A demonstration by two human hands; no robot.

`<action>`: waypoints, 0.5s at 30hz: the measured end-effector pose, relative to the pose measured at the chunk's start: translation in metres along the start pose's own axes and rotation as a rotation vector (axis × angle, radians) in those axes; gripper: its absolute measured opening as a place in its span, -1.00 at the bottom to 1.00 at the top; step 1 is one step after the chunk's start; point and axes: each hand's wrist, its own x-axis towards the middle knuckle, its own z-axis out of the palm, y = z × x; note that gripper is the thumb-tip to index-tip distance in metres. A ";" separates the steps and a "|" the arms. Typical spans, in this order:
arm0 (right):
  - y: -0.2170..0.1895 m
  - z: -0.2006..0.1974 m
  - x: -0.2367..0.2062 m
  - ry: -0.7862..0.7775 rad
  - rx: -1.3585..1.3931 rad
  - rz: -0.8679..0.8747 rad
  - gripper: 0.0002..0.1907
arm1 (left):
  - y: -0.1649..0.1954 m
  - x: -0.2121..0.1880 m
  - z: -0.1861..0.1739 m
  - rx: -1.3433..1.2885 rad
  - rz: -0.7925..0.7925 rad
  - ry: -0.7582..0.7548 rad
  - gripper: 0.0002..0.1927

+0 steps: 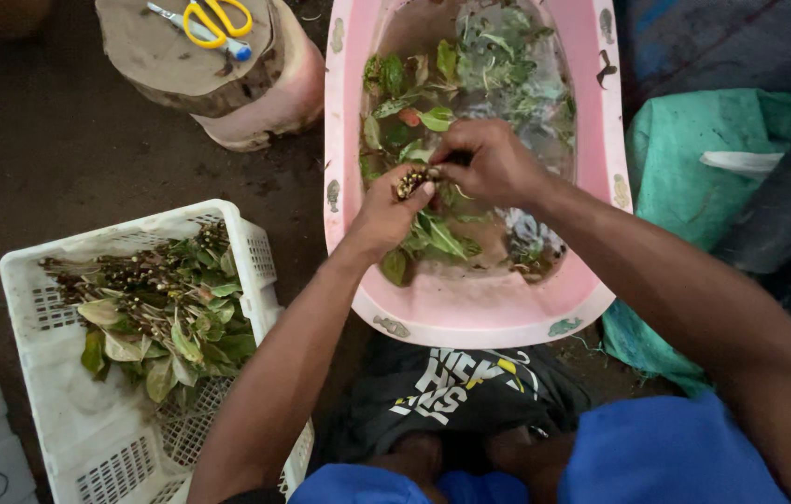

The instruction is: The person washes leafy vegetables in a pink basin filled with water, then transfers them to a white basket. The person repeatedly picks up bunches of vegetables, rinses them in the water, and places them into the basket.

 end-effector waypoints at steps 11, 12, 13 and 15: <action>0.079 0.027 -0.027 -0.244 -0.425 0.441 -0.87 | -0.003 0.005 -0.023 -0.257 -0.017 0.301 -0.85; 0.081 0.026 -0.032 -0.178 -0.316 0.435 -0.86 | -0.003 0.005 -0.022 -0.240 -0.041 0.326 -0.85; 0.083 0.025 -0.035 -0.110 -0.205 0.426 -0.85 | -0.003 0.005 -0.021 -0.221 -0.065 0.352 -0.84; 0.082 0.016 -0.037 -0.085 -0.099 0.428 -0.83 | -0.001 0.004 -0.019 -0.213 -0.084 0.349 -0.83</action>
